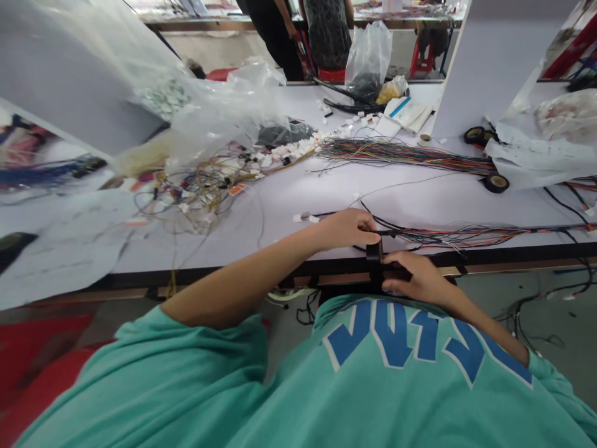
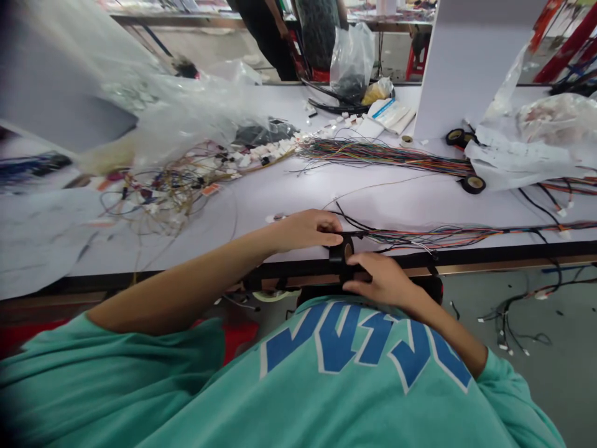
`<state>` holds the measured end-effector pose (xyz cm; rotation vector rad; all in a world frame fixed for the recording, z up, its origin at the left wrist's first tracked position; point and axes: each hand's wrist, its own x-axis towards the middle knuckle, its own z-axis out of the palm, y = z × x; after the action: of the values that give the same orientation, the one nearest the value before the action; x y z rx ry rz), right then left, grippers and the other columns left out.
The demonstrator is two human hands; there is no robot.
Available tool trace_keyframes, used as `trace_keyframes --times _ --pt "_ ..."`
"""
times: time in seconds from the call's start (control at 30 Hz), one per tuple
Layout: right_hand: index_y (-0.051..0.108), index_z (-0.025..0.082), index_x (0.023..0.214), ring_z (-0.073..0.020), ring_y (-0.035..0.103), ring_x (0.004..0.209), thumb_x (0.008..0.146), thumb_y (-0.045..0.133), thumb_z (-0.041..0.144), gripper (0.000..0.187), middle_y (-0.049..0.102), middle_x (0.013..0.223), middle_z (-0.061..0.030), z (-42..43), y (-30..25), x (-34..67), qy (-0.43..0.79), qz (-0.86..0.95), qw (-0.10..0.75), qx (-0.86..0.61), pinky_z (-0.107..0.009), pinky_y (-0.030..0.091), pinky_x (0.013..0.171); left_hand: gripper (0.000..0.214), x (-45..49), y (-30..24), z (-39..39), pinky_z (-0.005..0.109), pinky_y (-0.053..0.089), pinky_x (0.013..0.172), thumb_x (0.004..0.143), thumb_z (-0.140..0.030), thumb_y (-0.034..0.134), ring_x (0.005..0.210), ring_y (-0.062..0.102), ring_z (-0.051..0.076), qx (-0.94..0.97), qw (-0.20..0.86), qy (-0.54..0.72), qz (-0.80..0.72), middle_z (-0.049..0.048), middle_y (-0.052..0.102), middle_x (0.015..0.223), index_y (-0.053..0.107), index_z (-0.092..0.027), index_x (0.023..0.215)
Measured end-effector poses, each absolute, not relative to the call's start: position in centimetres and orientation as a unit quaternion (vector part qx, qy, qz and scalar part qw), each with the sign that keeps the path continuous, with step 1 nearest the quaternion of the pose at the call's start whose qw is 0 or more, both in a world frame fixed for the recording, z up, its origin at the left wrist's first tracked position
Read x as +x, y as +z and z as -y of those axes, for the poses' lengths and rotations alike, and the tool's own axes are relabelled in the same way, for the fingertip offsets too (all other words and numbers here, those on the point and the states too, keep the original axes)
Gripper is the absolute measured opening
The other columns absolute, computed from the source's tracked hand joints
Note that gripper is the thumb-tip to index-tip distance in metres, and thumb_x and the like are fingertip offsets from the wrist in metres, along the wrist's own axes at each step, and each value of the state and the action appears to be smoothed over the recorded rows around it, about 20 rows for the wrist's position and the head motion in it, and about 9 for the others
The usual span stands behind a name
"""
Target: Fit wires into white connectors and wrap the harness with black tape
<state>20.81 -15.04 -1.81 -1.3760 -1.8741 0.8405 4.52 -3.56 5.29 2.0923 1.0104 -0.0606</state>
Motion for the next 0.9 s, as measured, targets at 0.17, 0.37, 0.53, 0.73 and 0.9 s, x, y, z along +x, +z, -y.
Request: trace_keyframes --times 0.17,0.37,0.53,0.73,0.9 --pt "0.059 0.019 0.101 -0.0191 0.063 0.078 0.085 0.046 0.036 0.027 0.069 0.086 -0.0057 10.5 3.7 20.9 0.181 0.651 0.233 -0.699 -0.029 0.043 0.071 0.022 4.9 5.8 5.4 0.027 0.042 0.063 0.082 -0.034 0.05 0.076 0.061 0.019 0.9 0.139 -0.044 -0.41 0.0031 0.066 0.081 0.06 -0.017 0.092" --pt "0.062 0.017 0.093 -0.0179 0.061 0.085 0.083 0.053 0.034 0.022 0.07 0.095 -0.0072 5.1 5.1 18.4 0.354 0.704 0.096 -0.608 -0.025 0.042 0.074 0.026 5.0 4.8 7.3 0.031 0.047 0.064 0.088 -0.019 0.039 0.093 0.063 0.026 0.928 -0.024 -0.096 -0.359 0.0135 0.066 0.1 0.058 -0.017 0.106" --pt "0.054 0.014 0.106 -0.0107 0.056 0.065 0.067 0.063 0.014 0.04 0.064 0.079 -0.0008 4.1 2.7 18.0 0.533 0.522 0.307 -0.591 -0.022 0.043 0.061 0.024 4.2 2.0 7.6 0.033 0.048 0.067 0.089 -0.02 0.038 0.086 0.065 0.024 0.896 0.066 -0.026 -0.438 0.0119 0.066 0.097 0.051 -0.015 0.108" --pt "0.041 0.025 0.112 -0.0143 0.062 0.069 0.059 0.072 0.033 0.063 0.062 0.08 0.0029 9.1 1.2 20.1 0.475 0.454 0.549 -0.516 -0.029 0.051 0.067 0.028 4.1 3.1 5.5 0.026 0.044 0.057 0.081 -0.02 0.043 0.051 0.055 0.014 0.814 0.331 0.079 -0.472 -0.0042 0.055 0.054 0.049 -0.014 0.108" --pt "0.044 0.023 0.107 -0.019 0.065 0.084 0.065 0.069 0.034 0.049 0.065 0.09 -0.0043 15.3 -2.1 20.9 0.339 0.605 0.491 -0.527 -0.035 0.052 0.075 0.012 4.9 4.9 3.6 0.022 0.039 0.049 0.072 -0.015 0.046 0.042 0.047 0.009 0.728 0.509 0.003 -0.46 -0.0046 0.048 0.049 0.058 -0.014 0.076"
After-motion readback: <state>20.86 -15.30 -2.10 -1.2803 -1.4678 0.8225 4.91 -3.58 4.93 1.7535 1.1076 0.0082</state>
